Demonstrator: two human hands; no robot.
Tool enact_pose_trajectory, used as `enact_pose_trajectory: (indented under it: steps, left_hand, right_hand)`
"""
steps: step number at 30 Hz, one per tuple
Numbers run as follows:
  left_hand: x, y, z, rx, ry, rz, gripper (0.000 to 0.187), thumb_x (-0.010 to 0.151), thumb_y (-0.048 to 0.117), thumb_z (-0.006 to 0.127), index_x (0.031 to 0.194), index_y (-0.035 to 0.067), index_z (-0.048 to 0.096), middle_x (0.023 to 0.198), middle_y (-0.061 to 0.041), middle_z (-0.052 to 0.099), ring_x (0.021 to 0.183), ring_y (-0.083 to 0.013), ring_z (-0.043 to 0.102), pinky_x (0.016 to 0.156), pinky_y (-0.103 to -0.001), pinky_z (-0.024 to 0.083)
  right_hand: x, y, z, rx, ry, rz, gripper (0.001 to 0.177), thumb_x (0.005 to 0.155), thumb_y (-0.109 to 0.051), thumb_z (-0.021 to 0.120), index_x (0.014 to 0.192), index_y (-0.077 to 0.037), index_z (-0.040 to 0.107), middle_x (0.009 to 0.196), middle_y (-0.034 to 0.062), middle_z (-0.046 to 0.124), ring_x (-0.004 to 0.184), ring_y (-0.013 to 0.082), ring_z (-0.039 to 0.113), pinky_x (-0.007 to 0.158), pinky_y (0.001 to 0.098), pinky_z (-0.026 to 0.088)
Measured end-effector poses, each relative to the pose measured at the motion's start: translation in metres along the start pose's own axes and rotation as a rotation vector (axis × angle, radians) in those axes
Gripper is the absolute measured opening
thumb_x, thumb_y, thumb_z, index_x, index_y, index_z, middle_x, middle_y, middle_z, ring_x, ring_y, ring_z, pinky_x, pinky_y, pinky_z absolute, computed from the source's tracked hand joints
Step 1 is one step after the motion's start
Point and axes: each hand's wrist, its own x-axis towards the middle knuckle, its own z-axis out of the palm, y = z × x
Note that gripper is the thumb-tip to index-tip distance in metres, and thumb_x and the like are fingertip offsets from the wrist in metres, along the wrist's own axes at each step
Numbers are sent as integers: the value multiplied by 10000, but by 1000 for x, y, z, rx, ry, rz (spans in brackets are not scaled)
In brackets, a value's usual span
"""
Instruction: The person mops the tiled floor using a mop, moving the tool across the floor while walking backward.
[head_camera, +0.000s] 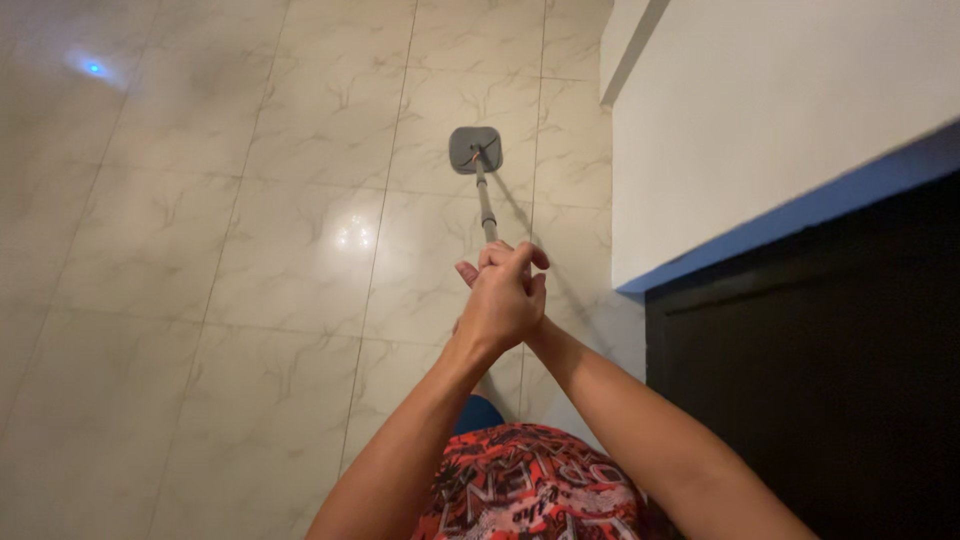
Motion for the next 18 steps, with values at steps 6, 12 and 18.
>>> enact_pose_trajectory:
  steps: [6,12,18]
  left_hand:
    - [-42,57,-8,48,6,-74,185,833,44,696,1010,53,645,665,-135,662,797,-318,635,746,-442,501]
    - [-49,69,-10,39,11,-122,204,854,47,688,1049,50,625,683,-124,646,821,-328,647,740,-438,499]
    - [-36,63,-7,39,91,-24,218,825,38,684,1030,94,636,717,-153,668,794,-335,683,852,-450,487]
  right_hand:
    - [-31,-52,-5,5,48,-2,477,741,-172,946,763,-55,485,750,25,515,844,221,561,960,405,510]
    - [-35,-61,-3,16,78,22,477,744,-171,944,767,-54,482,751,25,513,842,220,559,961,405,509]
    - [-25,-33,-7,22,105,81,476,748,-169,941,770,-54,479,752,25,511,840,220,556,962,405,508]
